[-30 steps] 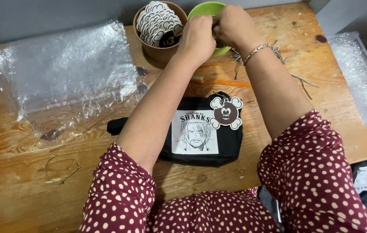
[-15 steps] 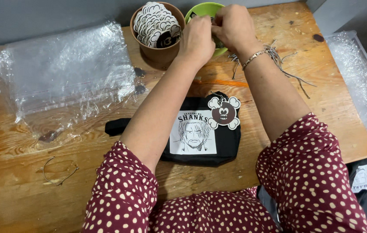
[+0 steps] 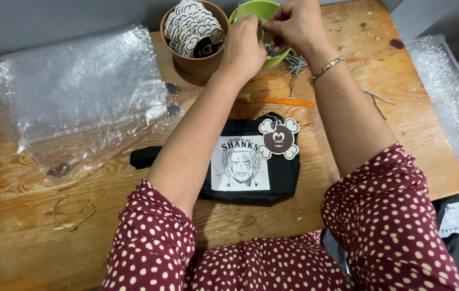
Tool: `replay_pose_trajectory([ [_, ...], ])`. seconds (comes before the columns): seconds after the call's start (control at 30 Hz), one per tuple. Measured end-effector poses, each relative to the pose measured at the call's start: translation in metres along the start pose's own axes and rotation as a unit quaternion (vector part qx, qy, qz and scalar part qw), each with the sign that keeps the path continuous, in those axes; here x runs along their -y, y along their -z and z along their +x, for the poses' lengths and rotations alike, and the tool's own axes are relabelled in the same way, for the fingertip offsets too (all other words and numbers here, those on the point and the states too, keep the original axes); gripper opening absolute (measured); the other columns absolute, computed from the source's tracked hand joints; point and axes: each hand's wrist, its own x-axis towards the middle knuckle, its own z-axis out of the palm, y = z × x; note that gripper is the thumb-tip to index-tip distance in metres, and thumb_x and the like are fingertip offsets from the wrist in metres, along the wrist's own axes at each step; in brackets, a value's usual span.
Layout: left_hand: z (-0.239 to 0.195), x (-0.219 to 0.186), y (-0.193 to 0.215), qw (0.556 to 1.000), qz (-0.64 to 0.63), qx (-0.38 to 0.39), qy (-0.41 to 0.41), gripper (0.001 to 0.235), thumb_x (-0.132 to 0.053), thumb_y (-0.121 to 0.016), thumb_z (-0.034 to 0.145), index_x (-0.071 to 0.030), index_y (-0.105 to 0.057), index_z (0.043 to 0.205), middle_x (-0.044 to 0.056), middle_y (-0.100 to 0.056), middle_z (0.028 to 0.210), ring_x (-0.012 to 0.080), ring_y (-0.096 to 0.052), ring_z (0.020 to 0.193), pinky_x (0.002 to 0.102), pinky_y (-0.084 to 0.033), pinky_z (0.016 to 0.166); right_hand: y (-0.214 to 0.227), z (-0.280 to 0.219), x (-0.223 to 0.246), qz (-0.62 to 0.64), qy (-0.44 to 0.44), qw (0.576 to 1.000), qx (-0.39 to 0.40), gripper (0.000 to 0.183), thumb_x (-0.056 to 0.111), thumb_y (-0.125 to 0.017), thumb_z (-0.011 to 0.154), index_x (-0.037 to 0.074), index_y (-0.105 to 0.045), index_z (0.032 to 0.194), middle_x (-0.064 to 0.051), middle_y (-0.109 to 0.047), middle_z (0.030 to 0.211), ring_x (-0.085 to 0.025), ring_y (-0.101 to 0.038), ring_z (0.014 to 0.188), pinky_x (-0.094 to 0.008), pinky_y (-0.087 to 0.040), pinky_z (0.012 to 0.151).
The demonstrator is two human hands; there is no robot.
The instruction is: The person attaches a decorative charm to a small black pouch and then places the pouch into a clear plastic bag. They smooth the bag around the pouch and seal it.
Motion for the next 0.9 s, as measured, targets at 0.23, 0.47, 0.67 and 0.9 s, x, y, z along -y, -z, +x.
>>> replay_pose_trajectory([
  [0.23,0.003,0.002,-0.009,0.997,-0.055,-0.034,0.03,0.036,0.002,-0.064,0.086,0.005,-0.062,0.121,0.018,-0.072,0.114,0.0336,-0.069,0.104,0.042,-0.058,0.088,0.006,0.0,-0.004,0.021,0.042,0.998,-0.046,0.018,-0.008,-0.059,0.091,0.005,-0.071,0.088,-0.005,-0.065,0.066,-0.009,-0.064,0.052,-0.02,-0.061,0.049],
  [0.47,-0.012,-0.047,0.049,0.935,-0.302,-0.032,0.185,0.028,-0.025,-0.049,0.095,-0.002,-0.066,0.095,0.01,-0.072,0.083,0.0204,-0.07,0.066,0.032,-0.058,0.056,0.014,-0.05,0.029,0.138,0.139,0.974,-0.118,0.011,-0.01,-0.07,0.092,0.0,-0.07,0.086,-0.009,-0.074,0.081,-0.014,-0.076,0.07,-0.023,-0.071,0.068],
  [0.67,-0.046,-0.07,0.095,0.818,-0.49,0.1,0.284,0.022,-0.014,-0.067,0.088,0.006,-0.067,0.096,0.016,-0.07,0.082,0.0226,-0.072,0.06,0.029,-0.068,0.056,0.003,-0.133,0.057,-0.06,0.308,0.945,-0.097,0.016,-0.014,-0.081,0.092,0.001,-0.077,0.097,-0.012,-0.073,0.102,-0.018,-0.067,0.096,-0.025,-0.053,0.078],
  [0.9,-0.106,-0.065,0.114,0.85,-0.44,0.177,0.227,0.022,0.01,-0.067,0.089,0.008,-0.071,0.11,0.021,-0.077,0.102,0.0248,-0.076,0.066,0.03,-0.073,0.06,-0.006,-0.187,0.064,0.105,0.11,0.988,-0.026,0.013,-0.007,-0.062,0.102,-0.004,-0.069,0.113,-0.014,-0.074,0.108,-0.016,-0.073,0.084,-0.027,-0.07,0.081],
])
